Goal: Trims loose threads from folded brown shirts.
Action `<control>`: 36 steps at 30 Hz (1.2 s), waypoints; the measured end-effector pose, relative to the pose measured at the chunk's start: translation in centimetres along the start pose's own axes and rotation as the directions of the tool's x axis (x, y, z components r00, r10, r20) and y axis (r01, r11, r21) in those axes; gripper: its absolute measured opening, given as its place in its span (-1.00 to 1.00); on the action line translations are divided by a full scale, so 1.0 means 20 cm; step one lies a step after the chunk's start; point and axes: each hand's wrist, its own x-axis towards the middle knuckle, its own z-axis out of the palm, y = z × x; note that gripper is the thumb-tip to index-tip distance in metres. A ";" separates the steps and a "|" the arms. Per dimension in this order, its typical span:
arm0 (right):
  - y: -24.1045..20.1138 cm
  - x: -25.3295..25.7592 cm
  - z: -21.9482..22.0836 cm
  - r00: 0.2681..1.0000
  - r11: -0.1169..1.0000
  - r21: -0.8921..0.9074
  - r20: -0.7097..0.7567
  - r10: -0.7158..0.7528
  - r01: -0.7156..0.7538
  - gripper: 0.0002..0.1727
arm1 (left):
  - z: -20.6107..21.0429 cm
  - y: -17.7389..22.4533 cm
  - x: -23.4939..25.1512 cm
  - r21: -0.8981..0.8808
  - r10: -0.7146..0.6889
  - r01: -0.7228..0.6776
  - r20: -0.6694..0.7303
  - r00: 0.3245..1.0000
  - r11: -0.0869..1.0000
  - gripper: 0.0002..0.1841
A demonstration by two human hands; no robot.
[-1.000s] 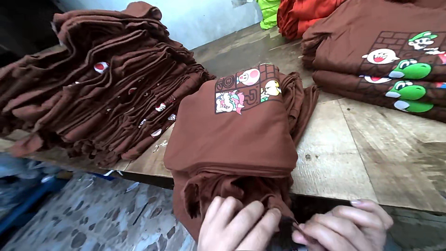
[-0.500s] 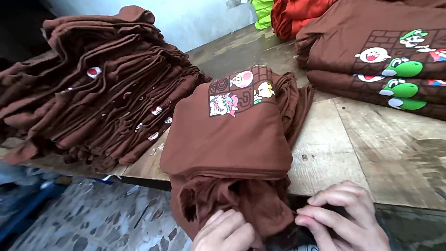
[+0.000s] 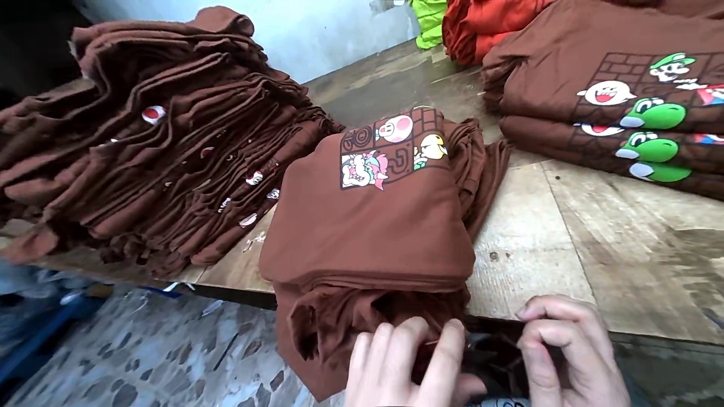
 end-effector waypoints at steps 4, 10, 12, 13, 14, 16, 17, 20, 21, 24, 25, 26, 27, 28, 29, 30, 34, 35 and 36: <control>0.02 -0.01 0.04 0.999 0.999 -0.021 0.032 -0.030 0.031 -0.68 | 0.00 -0.15 -0.04 -0.149 -0.048 0.033 -0.101 0.994 0.988 -0.78; 0.01 0.04 0.08 0.902 0.954 0.162 0.318 -0.293 0.252 -0.82 | -0.22 -0.64 -0.02 -0.206 -0.024 -0.071 -0.426 0.904 0.976 -0.75; 0.00 0.13 -0.07 0.788 0.944 0.243 0.526 -0.321 0.222 -0.79 | -0.22 -0.64 -0.02 -0.231 -0.053 -0.038 -0.374 0.926 0.972 -0.77; 0.00 0.17 -0.14 0.705 0.957 0.207 0.647 -0.291 0.205 -0.81 | -0.21 -0.59 -0.03 -0.228 -0.069 -0.006 -0.319 0.945 0.974 -0.78; 0.00 0.21 -0.19 0.624 0.966 0.151 0.740 -0.251 0.210 -0.82 | -0.20 -0.54 -0.03 -0.205 -0.096 0.044 -0.251 0.963 0.978 -0.78; -0.02 0.23 -0.23 0.605 0.977 0.073 0.776 -0.181 0.198 -0.69 | -0.16 -0.47 -0.05 -0.096 -0.168 0.157 -0.122 0.978 0.983 -0.76; -0.04 0.22 -0.21 0.676 0.985 0.064 0.720 -0.157 0.161 -0.60 | -0.15 -0.45 -0.05 -0.032 -0.205 0.203 -0.081 0.975 0.979 -0.76; -0.08 0.18 -0.05 0.880 0.993 0.089 0.461 -0.113 0.080 -0.49 | -0.13 -0.37 -0.03 0.105 -0.254 0.272 -0.159 0.954 0.957 -0.79; -0.07 0.15 0.02 0.916 0.992 0.089 0.384 -0.119 0.091 -0.52 | -0.11 -0.35 -0.02 0.162 -0.233 0.271 -0.224 0.946 0.949 -0.81; -0.01 0.09 0.11 0.953 0.952 0.286 0.247 -0.178 0.104 -0.86 | 0.03 -0.39 0.01 0.274 -0.045 0.169 -0.409 0.911 0.947 -0.91; -0.01 0.10 0.07 0.932 0.929 0.360 0.302 -0.202 0.084 -0.91 | 0.07 -0.43 0.00 0.292 0.022 0.109 -0.410 0.912 0.950 -0.91; 0.00 0.13 0.00 0.887 0.920 0.389 0.403 -0.224 0.055 -0.91 | 0.10 -0.46 0.00 0.291 0.059 0.064 -0.394 0.917 0.954 -0.91; 0.01 0.15 -0.07 0.819 0.933 0.358 0.526 -0.227 0.029 -0.90 | 0.11 -0.47 -0.02 0.266 0.057 0.046 -0.370 0.927 0.963 -0.92; 0.01 0.18 -0.13 0.739 0.959 0.281 0.643 -0.203 0.019 -0.87 | 0.10 -0.45 -0.03 0.217 0.022 0.055 -0.338 0.941 0.975 -0.90; 0.02 0.20 -0.19 0.663 0.981 0.192 0.731 -0.160 0.025 -0.82 | 0.07 -0.42 -0.05 0.148 -0.038 0.083 -0.283 0.958 0.985 -0.83; 0.01 0.21 -0.22 0.624 0.992 0.122 0.772 -0.122 0.043 -0.74 | 0.03 -0.38 -0.06 0.072 -0.098 0.115 -0.213 0.972 0.991 -0.75; -0.04 0.14 -0.09 0.874 0.979 0.041 0.445 -0.196 0.199 -0.61 | -0.04 -0.22 -0.07 -0.115 -0.168 0.154 -0.119 0.979 0.981 -0.55; -0.04 0.11 -0.03 0.909 0.966 -0.006 0.338 -0.243 0.260 -0.64 | -0.03 -0.21 -0.07 -0.124 -0.160 0.143 -0.135 0.978 0.982 -0.57; -0.03 0.08 0.02 0.922 0.948 -0.055 0.260 -0.289 0.312 -0.70 | -0.02 -0.19 -0.07 -0.123 -0.148 0.131 -0.143 0.979 0.984 -0.61</control>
